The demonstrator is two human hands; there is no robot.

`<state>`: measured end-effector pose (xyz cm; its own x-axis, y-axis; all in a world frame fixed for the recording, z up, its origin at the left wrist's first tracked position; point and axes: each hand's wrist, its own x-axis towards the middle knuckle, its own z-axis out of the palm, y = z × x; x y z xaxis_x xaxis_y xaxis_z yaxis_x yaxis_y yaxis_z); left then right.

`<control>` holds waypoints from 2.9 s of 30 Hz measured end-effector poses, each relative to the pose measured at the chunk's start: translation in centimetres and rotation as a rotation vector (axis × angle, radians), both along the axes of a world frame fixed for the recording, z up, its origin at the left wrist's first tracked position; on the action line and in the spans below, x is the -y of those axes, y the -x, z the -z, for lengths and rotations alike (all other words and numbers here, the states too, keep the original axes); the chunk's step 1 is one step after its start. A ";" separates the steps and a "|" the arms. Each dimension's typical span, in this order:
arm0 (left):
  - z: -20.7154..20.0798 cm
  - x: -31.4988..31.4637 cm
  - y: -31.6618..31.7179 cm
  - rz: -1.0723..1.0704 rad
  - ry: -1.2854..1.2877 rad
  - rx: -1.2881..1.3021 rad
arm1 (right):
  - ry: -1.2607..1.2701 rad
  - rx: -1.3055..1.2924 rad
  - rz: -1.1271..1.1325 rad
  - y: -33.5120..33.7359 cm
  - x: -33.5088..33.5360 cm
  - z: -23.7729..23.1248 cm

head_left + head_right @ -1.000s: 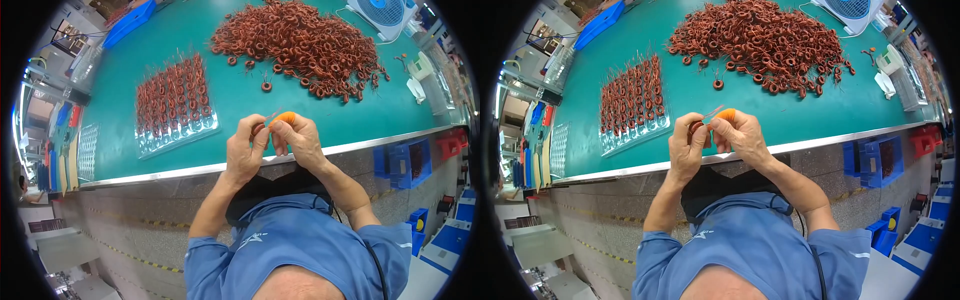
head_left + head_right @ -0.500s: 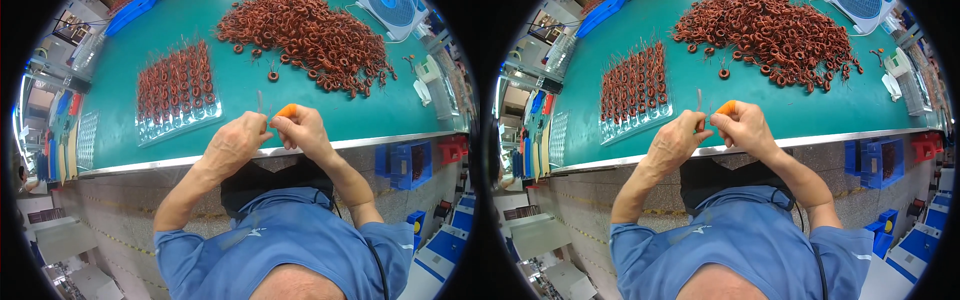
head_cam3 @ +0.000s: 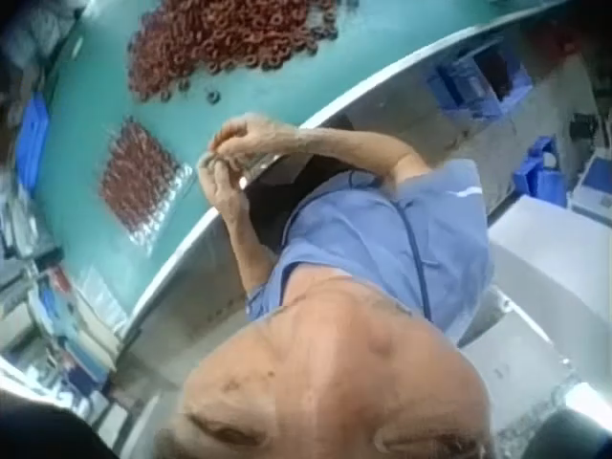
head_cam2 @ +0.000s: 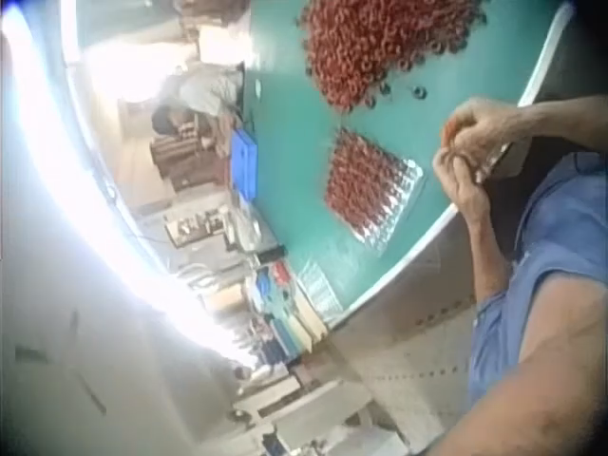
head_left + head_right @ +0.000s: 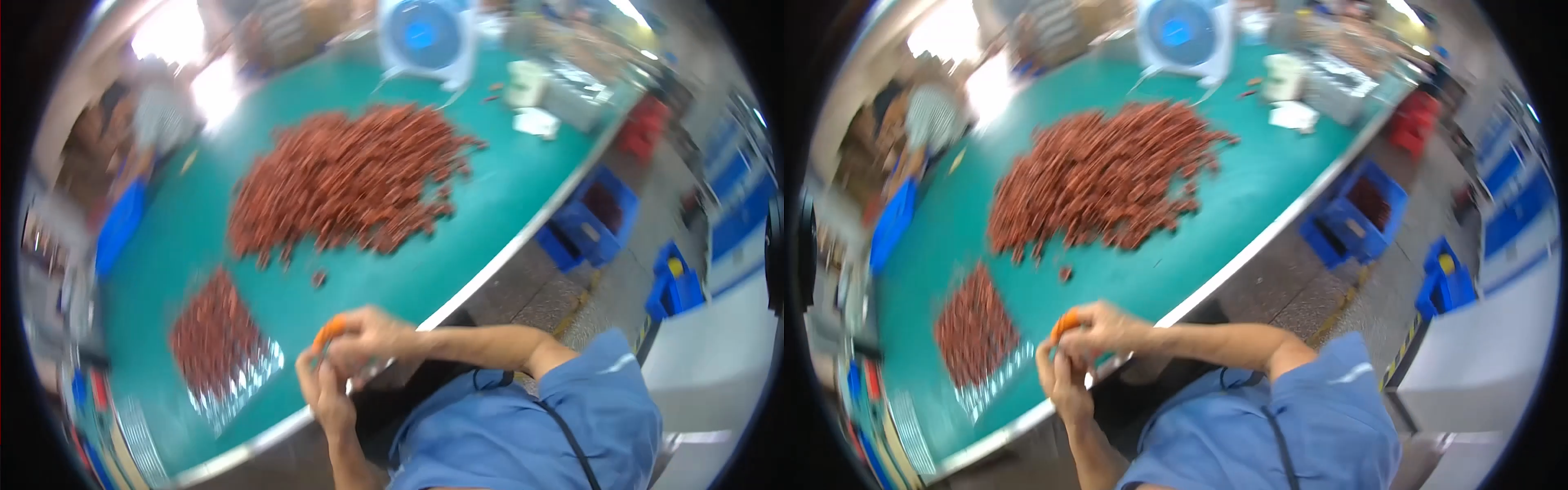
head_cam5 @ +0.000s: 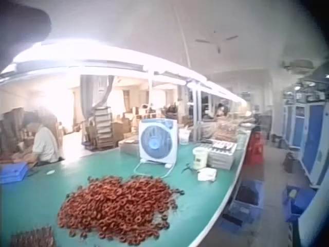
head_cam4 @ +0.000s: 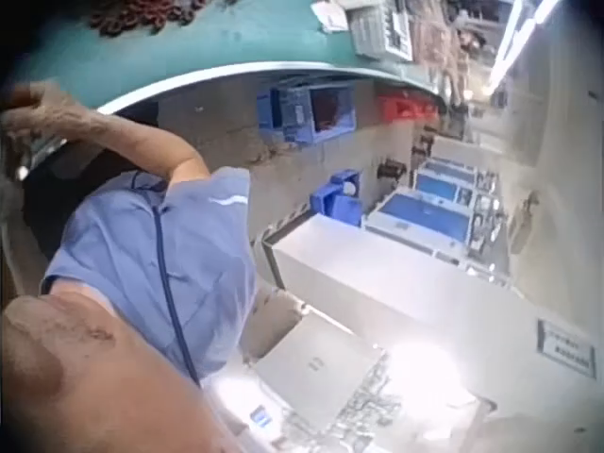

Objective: Manually assembling small copper wire coils into plastic storage trays on an industrial workbench.

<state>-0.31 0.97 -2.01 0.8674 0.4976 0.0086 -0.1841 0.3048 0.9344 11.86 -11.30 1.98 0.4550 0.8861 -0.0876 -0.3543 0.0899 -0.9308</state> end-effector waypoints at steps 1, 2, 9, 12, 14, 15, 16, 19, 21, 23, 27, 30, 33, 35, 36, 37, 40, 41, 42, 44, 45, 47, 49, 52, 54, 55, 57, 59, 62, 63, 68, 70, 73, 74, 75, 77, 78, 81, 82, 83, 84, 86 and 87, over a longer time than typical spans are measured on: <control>-0.4 0.6 0.0 0.001 -0.009 0.005 | -0.101 -0.053 -0.037 0.1 -0.2 1.3; -0.2 0.7 -0.1 0.051 0.004 0.070 | -0.156 -0.027 0.019 0.3 -0.1 2.1; -0.7 1.0 -1.0 0.273 -0.102 -0.023 | -0.036 0.059 0.255 0.2 1.5 2.6; 0.2 1.9 -0.4 0.185 -0.294 -0.002 | -0.001 -0.122 0.272 -0.1 1.1 3.5; 0.9 2.4 -0.1 0.140 -0.319 0.001 | 0.026 0.001 0.308 0.4 1.2 3.5; 1.0 2.6 0.1 0.139 -0.322 0.004 | 0.057 0.104 0.340 0.8 1.0 3.1; 1.1 2.8 0.5 0.085 -0.278 0.013 | 0.141 0.323 0.373 1.2 0.8 3.1; 0.7 3.2 1.4 -0.080 -0.127 -0.027 | -0.027 0.475 0.483 2.8 -0.1 3.1; 0.2 3.7 0.1 -0.082 -0.084 -0.016 | -0.023 0.546 0.597 2.3 -0.3 4.0; 0.0 4.2 -1.4 -0.057 0.039 0.034 | 0.042 0.249 0.541 1.7 0.6 2.3; 0.7 3.2 -1.3 0.036 0.069 0.195 | 0.008 0.043 0.463 1.3 0.1 2.2; 1.3 2.5 -0.3 0.025 0.100 0.165 | 0.022 0.189 0.470 2.0 -0.8 2.7; 0.8 1.7 0.3 0.119 0.167 0.084 | -0.009 0.177 0.508 2.1 -1.0 2.8; 0.5 1.5 0.5 0.172 0.206 0.071 | -0.010 0.130 0.533 1.5 -1.0 2.6; 0.5 1.4 0.7 0.167 0.208 0.069 | 0.000 0.153 0.493 1.5 -1.0 2.3; 0.6 1.3 0.8 0.190 0.194 0.082 | 0.011 0.175 0.452 1.3 -0.9 2.0; 0.6 0.7 1.1 0.237 0.175 0.091 | 0.082 0.229 0.228 0.3 -0.1 1.5; 0.6 0.5 1.1 0.265 0.168 0.088 | 0.123 0.267 0.136 0.0 0.0 1.4; 0.3 0.2 1.2 0.296 0.164 0.062 | 0.148 0.278 0.088 -0.5 0.1 1.3; -0.2 -0.4 1.3 0.345 0.141 0.005 | 0.239 0.340 -0.043 -1.6 0.2 0.7; 0.2 -0.9 1.3 0.380 0.133 0.019 | 0.263 0.292 -0.067 -1.7 -0.3 0.5; 0.5 -1.3 1.9 0.403 0.100 -0.002 | 0.308 0.306 -0.214 -2.0 -1.1 0.3; -0.1 -1.3 2.2 0.344 0.116 -0.045 | 0.338 0.359 -0.178 -2.1 -1.9 -0.7; -1.1 -2.7 2.5 0.141 -0.062 -0.037 | 0.268 0.591 0.092 -4.5 -2.2 0.8; -0.8 -5.9 3.5 -0.047 -0.267 -0.046 | 0.286 1.017 0.282 -6.4 -3.7 1.5; -0.9 -7.3 3.5 -0.193 -0.356 -0.008 | 0.296 1.266 0.373 -7.5 -4.2 1.4; -0.6 -11.5 4.5 -0.412 -0.651 -0.019 | 0.251 1.649 0.376 -10.6 -5.6 4.5; -1.0 -14.6 5.5 -0.708 -1.035 -0.178 | 0.322 1.758 0.292 -11.8 -6.2 6.7; -2.0 -18.5 7.1 -0.825 -0.966 -0.212 | 0.272 1.689 0.320 -11.3 -6.1 6.8; -1.5 -19.7 7.3 -0.848 -0.942 -0.242 | 0.245 1.697 0.350 -11.2 -5.9 6.9; 0.8 -24.9 8.4 -0.859 -1.090 -0.322 | 0.107 1.655 0.445 -10.1 -6.0 5.8; 1.8 -25.4 8.2 -0.891 -1.119 -0.316 | 0.072 1.677 0.455 -10.0 -5.7 5.7; 2.4 -25.6 7.2 -0.775 -1.225 -0.451 | 0.074 1.622 0.485 -9.8 -5.1 5.3; 2.4 -25.6 7.0 -0.771 -1.223 -0.446 | 0.059 1.561 0.505 -9.8 -4.9 5.1; 2.3 -25.6 6.8 -0.760 -1.256 -0.466 | 0.055 1.496 0.529 -9.5 -4.5 4.8; 2.5 -25.8 7.8 -0.799 -1.361 -0.437 | 0.055 1.148 0.474 -6.5 -5.4 2.5; 2.3 -24.6 7.5 -0.840 -1.342 -0.424 | 0.031 1.313 0.486 -6.2 -5.3 2.1; -1.3 -16.2 5.3 -0.702 -0.900 -0.398 | -0.096 1.267 0.462 -4.0 -5.4 1.2; -1.3 -14.2 4.9 -0.557 -0.890 -0.350 | -0.119 1.218 0.427 -2.7 -5.7 0.6; -2.3 -11.1 3.3 -0.315 -0.696 -0.286 | -0.106 1.262 0.427 -2.4 -5.4 0.1; -2.0 -9.1 1.7 -0.090 -0.485 -0.155 | -0.101 1.263 0.427 -2.2 -5.4 0.1; -1.3 -6.0 -0.2 0.157 -0.154 0.015 | -0.158 1.483 0.477 -1.7 -6.2 0.8; -1.1 -4.7 -1.2 0.172 -0.005 0.083 | -0.143 1.532 0.454 -1.5 -6.2 1.2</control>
